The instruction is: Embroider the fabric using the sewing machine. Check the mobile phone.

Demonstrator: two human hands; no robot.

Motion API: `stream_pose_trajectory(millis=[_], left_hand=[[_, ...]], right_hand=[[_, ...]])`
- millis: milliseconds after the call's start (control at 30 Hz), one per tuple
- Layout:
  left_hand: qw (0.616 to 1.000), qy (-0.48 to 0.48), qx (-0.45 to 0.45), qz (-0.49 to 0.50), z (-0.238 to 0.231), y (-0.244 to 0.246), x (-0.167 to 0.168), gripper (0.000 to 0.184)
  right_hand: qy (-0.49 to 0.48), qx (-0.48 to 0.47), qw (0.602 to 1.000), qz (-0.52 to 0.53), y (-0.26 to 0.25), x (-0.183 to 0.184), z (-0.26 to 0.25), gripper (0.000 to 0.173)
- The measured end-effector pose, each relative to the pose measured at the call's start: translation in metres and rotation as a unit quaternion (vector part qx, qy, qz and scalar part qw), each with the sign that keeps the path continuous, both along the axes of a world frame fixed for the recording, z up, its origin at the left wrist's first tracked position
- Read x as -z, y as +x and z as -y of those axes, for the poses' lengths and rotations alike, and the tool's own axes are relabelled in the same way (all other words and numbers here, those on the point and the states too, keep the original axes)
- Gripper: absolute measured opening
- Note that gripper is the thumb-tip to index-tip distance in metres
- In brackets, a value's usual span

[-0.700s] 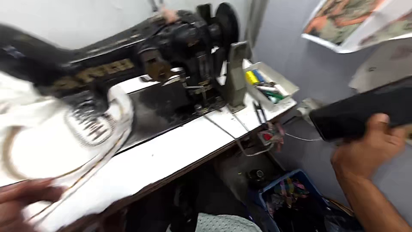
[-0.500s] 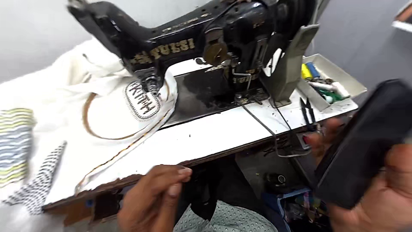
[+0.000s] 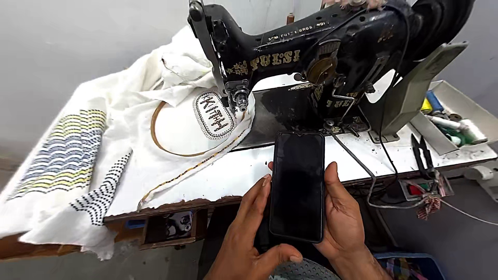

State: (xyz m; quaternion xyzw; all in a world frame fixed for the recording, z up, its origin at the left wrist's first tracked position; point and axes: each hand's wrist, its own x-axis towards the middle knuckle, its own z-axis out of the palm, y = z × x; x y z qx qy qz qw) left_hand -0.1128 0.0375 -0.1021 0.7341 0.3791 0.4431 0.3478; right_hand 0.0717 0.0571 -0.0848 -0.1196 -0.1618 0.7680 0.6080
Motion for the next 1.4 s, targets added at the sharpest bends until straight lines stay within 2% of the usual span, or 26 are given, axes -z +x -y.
stream_pose_trajectory(millis=[100, 233, 467, 567, 667, 800, 933, 1067, 1200, 1400], left_hand=[[0.995, 0.063, -0.048, -0.056, -0.008, -0.001, 0.001, 0.087], [0.99, 0.085, -0.089, -0.064, -0.014, 0.003, 0.004, 0.092], [0.968, 0.125, -0.163, -0.142, -0.021, 0.01, 0.003, 0.095], [0.971, 0.122, -0.155, -0.133, -0.027, 0.009, -0.001, 0.098], [0.965, 0.148, -0.169, -0.136, -0.036, 0.009, -0.016, 0.089], [0.942, 0.192, -0.196, -0.192, -0.06, 0.009, -0.041, 0.083], [0.917, 0.225, -0.212, -0.254, -0.081, 0.017, -0.055, 0.084], [0.893, 0.235, -0.237, -0.301, -0.09, 0.024, -0.059, 0.088], [0.895, 0.225, -0.24, -0.3, -0.093, 0.025, -0.057, 0.09], [0.889, 0.23, -0.206, -0.339, -0.09, 0.029, -0.056, 0.081]], right_hand=[[0.007, 0.001, 1.0, 0.031, -0.001, -0.001, -0.009, 0.058], [0.025, -0.031, 0.998, 0.047, 0.005, 0.0, -0.022, 0.062], [0.051, -0.133, 0.99, -0.006, 0.019, 0.008, -0.045, 0.07], [0.044, -0.124, 0.991, -0.014, 0.017, 0.008, -0.047, 0.069], [0.061, -0.128, 0.99, -0.02, 0.014, 0.009, -0.047, 0.068], [0.075, -0.114, 0.991, -0.005, 0.011, 0.008, -0.045, 0.064], [0.062, -0.087, 0.994, 0.02, 0.011, 0.007, -0.041, 0.06], [0.051, -0.076, 0.995, 0.033, 0.01, 0.008, -0.039, 0.058], [0.049, -0.072, 0.995, 0.044, 0.01, 0.007, -0.038, 0.058], [0.039, -0.064, 0.996, 0.054, 0.009, 0.006, -0.037, 0.057]])
